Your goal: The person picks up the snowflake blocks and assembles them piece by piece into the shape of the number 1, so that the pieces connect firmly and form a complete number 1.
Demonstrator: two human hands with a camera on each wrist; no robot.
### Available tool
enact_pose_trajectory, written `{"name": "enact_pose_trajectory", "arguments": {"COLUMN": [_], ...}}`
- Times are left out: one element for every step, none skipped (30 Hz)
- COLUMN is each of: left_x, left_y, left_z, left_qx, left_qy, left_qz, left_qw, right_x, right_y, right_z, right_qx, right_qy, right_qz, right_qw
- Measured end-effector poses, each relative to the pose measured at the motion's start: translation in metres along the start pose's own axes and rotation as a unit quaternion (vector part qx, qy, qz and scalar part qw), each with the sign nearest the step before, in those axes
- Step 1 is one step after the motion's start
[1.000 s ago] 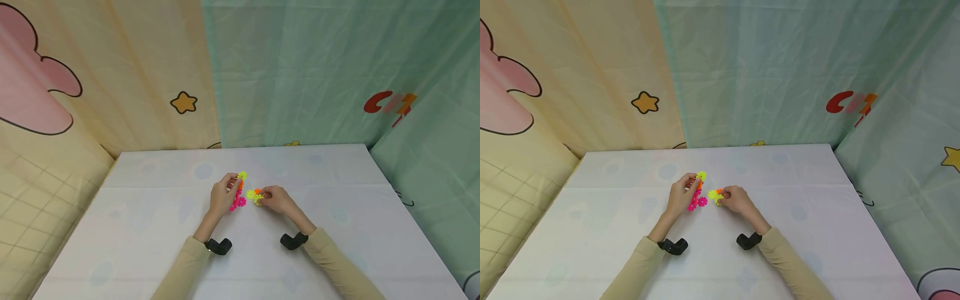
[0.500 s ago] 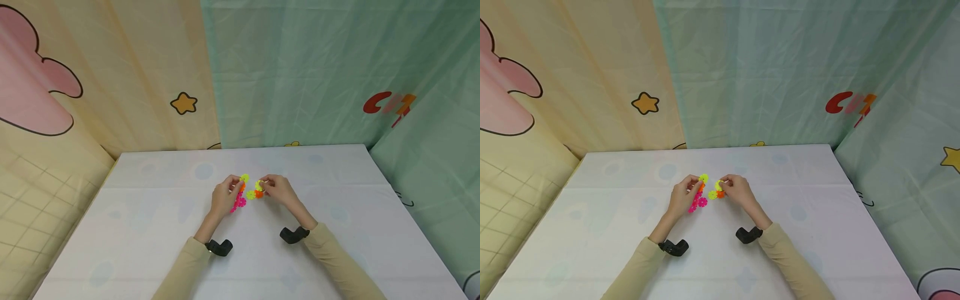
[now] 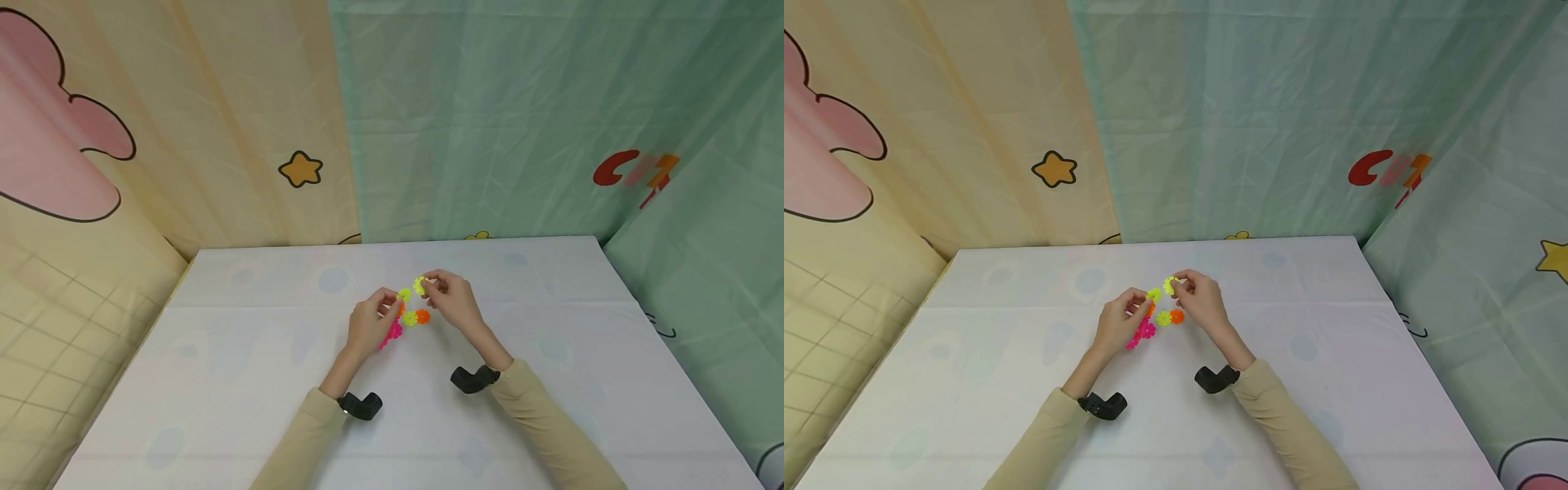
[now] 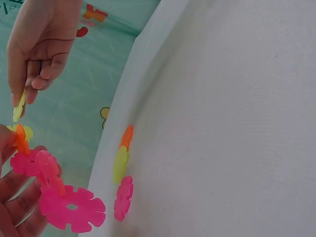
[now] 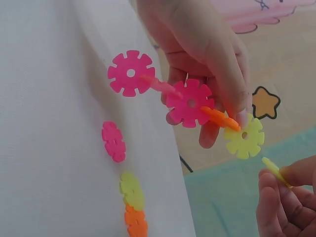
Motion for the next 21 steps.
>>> {"name": "enact_pose_trajectory", "arguments": {"left_x": [0.0001,0.0003,0.0003,0.0004,0.0004,0.0003,0.0002,0.0001,-0.0002,-0.0003,-0.0006,-0.0008,-0.0009,-0.0011,-0.0012,-0.0013,-0.0012,-0.0011,-0.001,-0.001,-0.0009], "left_y": [0.0004,0.0009,0.0014,0.0021,0.0029,0.0036,0.0045,0.005,0.0055,0.0059,0.0061,0.0061,0.0062,0.006,0.0061,0.0063,0.0065,0.0067,0.007,0.0073,0.0075], "left_z": [-0.0003,-0.0005,-0.0006,-0.0008,-0.0008,-0.0008,-0.0008,-0.001,-0.0013,-0.0017,-0.0022,-0.0031,-0.0038,-0.0046,-0.0051,-0.0056,-0.0059,-0.0065,-0.0066,-0.007,-0.0074], "left_qx": [-0.002,-0.003,-0.004,-0.006,-0.007,-0.008,-0.007,-0.006,-0.004,-0.001,0.001,0.002,0.003,0.002,0.001,-0.001,-0.002,-0.004,-0.006,-0.008,-0.008], "left_qy": [0.002,0.004,0.006,0.007,0.008,0.009,0.009,0.009,0.009,0.011,0.013,0.016,0.019,0.021,0.022,0.025,0.026,0.027,0.028,0.029,0.03], "left_qz": [0.0,0.001,0.003,0.005,0.008,0.01,0.013,0.015,0.016,0.017,0.017,0.017,0.017,0.017,0.017,0.018,0.019,0.019,0.02,0.02,0.019], "left_qw": [1.0,1.0,1.0,0.9999,0.9999,0.9999,0.9999,0.9998,0.9998,0.9998,0.9998,0.9997,0.9997,0.9996,0.9996,0.9995,0.9995,0.9994,0.9994,0.9994,0.9993], "right_x": [-0.0001,0.0,0.0,-0.0001,-0.0002,-0.0003,-0.0003,-0.0003,-0.0003,-0.0004,-0.0003,-0.0002,-0.0002,-0.0001,-0.0001,-0.0003,-0.0004,-0.0006,-0.0009,-0.0012,-0.0016], "right_y": [0.0003,0.0007,0.0011,0.0016,0.002,0.0025,0.0028,0.0031,0.0032,0.0035,0.0035,0.0035,0.0034,0.0034,0.0034,0.0033,0.0032,0.0033,0.0034,0.0036,0.0037], "right_z": [0.0013,0.0021,0.003,0.0037,0.0042,0.0047,0.0048,0.0052,0.0054,0.0056,0.0055,0.0054,0.0052,0.0052,0.0051,0.0053,0.0054,0.0057,0.0061,0.0066,0.0069], "right_qx": [0.0,0.0,0.001,0.002,0.002,0.004,0.005,0.006,0.007,0.006,0.007,0.008,0.008,0.006,0.006,0.003,0.001,-0.002,-0.004,-0.006,-0.007], "right_qy": [-0.004,-0.008,-0.01,-0.012,-0.013,-0.013,-0.014,-0.014,-0.014,-0.014,-0.015,-0.015,-0.016,-0.018,-0.019,-0.021,-0.024,-0.027,-0.029,-0.032,-0.035], "right_qz": [-0.003,-0.005,-0.007,-0.008,-0.009,-0.009,-0.009,-0.01,-0.01,-0.01,-0.011,-0.013,-0.014,-0.016,-0.018,-0.021,-0.024,-0.027,-0.03,-0.033,-0.036], "right_qw": [1.0,1.0,0.9999,0.9999,0.9999,0.9999,0.9998,0.9998,0.9998,0.9998,0.9998,0.9998,0.9997,0.9997,0.9996,0.9995,0.9994,0.9993,0.9991,0.9989,0.9987]}}
Point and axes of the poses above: each hand's wrist, its own x-axis towards the middle knuckle, its own y-axis out of the palm, z = x × y, the point moved 6 cm from there along x, towards the middle knuckle, and after that the axes turned 6 degrees about z, right-handed, at the moved point
